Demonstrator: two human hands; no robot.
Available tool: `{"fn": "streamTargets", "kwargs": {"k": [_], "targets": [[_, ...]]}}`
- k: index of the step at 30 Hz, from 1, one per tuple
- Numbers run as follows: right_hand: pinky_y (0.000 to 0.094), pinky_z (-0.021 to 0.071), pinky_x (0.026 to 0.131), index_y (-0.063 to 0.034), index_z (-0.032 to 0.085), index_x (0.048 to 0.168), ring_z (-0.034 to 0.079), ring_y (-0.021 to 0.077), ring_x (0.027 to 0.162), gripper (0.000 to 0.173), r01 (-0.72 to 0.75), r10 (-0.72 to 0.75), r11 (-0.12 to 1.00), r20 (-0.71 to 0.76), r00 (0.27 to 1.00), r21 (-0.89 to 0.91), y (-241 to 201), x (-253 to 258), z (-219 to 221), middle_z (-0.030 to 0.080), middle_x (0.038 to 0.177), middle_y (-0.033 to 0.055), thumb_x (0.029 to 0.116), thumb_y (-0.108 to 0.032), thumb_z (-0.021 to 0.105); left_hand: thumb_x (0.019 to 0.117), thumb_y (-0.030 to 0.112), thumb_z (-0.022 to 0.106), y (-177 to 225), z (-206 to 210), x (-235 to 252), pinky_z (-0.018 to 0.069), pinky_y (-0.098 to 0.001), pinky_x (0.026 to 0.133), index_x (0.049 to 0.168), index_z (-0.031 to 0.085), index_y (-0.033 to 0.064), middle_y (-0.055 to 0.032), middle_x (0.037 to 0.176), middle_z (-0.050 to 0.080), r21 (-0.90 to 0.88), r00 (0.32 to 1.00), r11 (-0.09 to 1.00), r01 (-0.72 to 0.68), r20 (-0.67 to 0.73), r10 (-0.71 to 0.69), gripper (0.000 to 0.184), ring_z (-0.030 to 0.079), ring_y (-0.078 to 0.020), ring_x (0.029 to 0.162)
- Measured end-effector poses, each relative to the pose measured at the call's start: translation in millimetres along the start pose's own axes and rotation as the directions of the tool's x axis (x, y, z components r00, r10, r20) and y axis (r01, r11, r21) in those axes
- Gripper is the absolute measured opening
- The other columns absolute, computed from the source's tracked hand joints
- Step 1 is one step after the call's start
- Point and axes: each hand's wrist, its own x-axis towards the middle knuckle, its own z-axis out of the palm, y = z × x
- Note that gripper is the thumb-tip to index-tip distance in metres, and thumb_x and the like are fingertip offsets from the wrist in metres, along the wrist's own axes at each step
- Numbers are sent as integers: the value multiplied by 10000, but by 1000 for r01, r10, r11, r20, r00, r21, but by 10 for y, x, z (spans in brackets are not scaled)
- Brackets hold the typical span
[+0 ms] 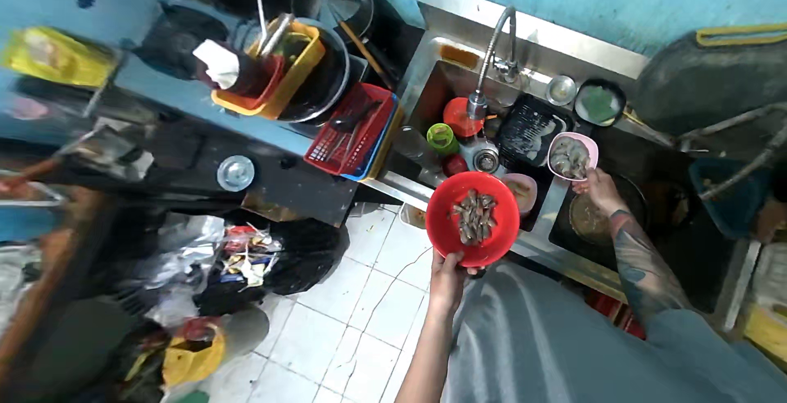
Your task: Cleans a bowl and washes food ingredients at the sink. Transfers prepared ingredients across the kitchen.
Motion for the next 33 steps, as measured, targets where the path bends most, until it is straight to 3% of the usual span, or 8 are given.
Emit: {"fn": "streamTargets", "kwargs": {"k": [3, 8, 11, 15, 21, 25, 28, 33], "targets": [[414, 611, 869, -6, 573, 1323, 753, 218, 885, 514, 23, -29, 997, -74, 997, -77, -68, -4, 44, 749, 1021, 148, 1137, -370, 262, 990, 12, 426, 63, -186, -61, 604, -363, 549, 1431, 313, 28, -216, 980, 682, -37, 1000, 999, -15, -18, 15, 456, 702, -269, 682], [371, 622, 823, 4, 620, 1262, 742, 168, 857, 477, 94, -125, 973, -138, 983, -210, -288, -538, 163, 745, 989, 124, 1128, -334, 312, 987, 19, 438, 253, -715, -114, 599, -358, 524, 1425, 321, 31, -215, 962, 683, -61, 999, 997, -36, -7, 36, 453, 693, -262, 641], [456, 588, 902, -17, 659, 1249, 723, 212, 944, 475, 112, -176, 938, -172, 969, -328, -585, -1027, 385, 731, 1041, 144, 1117, -341, 337, 975, 25, 449, 449, -1133, -136, 596, -355, 526, 1437, 305, 33, -212, 983, 687, -92, 998, 994, -66, 8, 67, 484, 693, -259, 651], [397, 636, 789, -18, 686, 1168, 737, 168, 818, 421, 193, -238, 942, -139, 961, -274, -1017, -1611, 982, 739, 940, 98, 1113, -307, 384, 980, 17, 442, 738, -1849, -218, 591, -341, 521, 1445, 299, 38, -190, 978, 692, -101, 995, 990, -96, -19, 94, 486, 689, -242, 646], [366, 647, 723, -9, 675, 1180, 730, 154, 736, 416, 421, -379, 877, 207, 902, -230, -1995, -2210, 2421, 736, 878, 72, 1114, -316, 402, 990, 42, 460, 1072, -2951, -404, 614, -388, 567, 1462, 297, 33, -200, 1012, 687, -117, 983, 983, -142, -132, 127, 499, 706, -271, 697], [381, 647, 710, -18, 683, 1129, 733, 173, 732, 357, 599, -479, 794, 502, 721, -103, -2552, -2427, 3625, 739, 861, 69, 1098, -260, 422, 995, 34, 475, 1065, -3585, -589, 627, -442, 613, 1529, 231, 64, -231, 1101, 670, -216, 952, 954, -206, -270, 144, 588, 717, -323, 767], [374, 652, 694, -3, 651, 1140, 734, 202, 713, 285, 587, -472, 804, 705, 528, 98, -2821, -2617, 4604, 733, 850, 103, 1101, -176, 428, 986, -3, 484, 1005, -4000, -821, 635, -485, 666, 1559, 181, 90, -271, 1169, 643, -363, 901, 883, -299, -413, 136, 656, 722, -372, 848], [381, 649, 749, -7, 652, 1199, 746, 221, 744, 309, 535, -291, 844, 862, 415, 27, -3019, -2958, 6062, 744, 871, 131, 1109, -215, 442, 1008, -3, 480, 849, -4671, -1317, 637, -467, 723, 1547, 200, 99, -269, 1142, 649, -461, 727, 728, -508, -682, 76, 616, 727, -352, 858]]}}
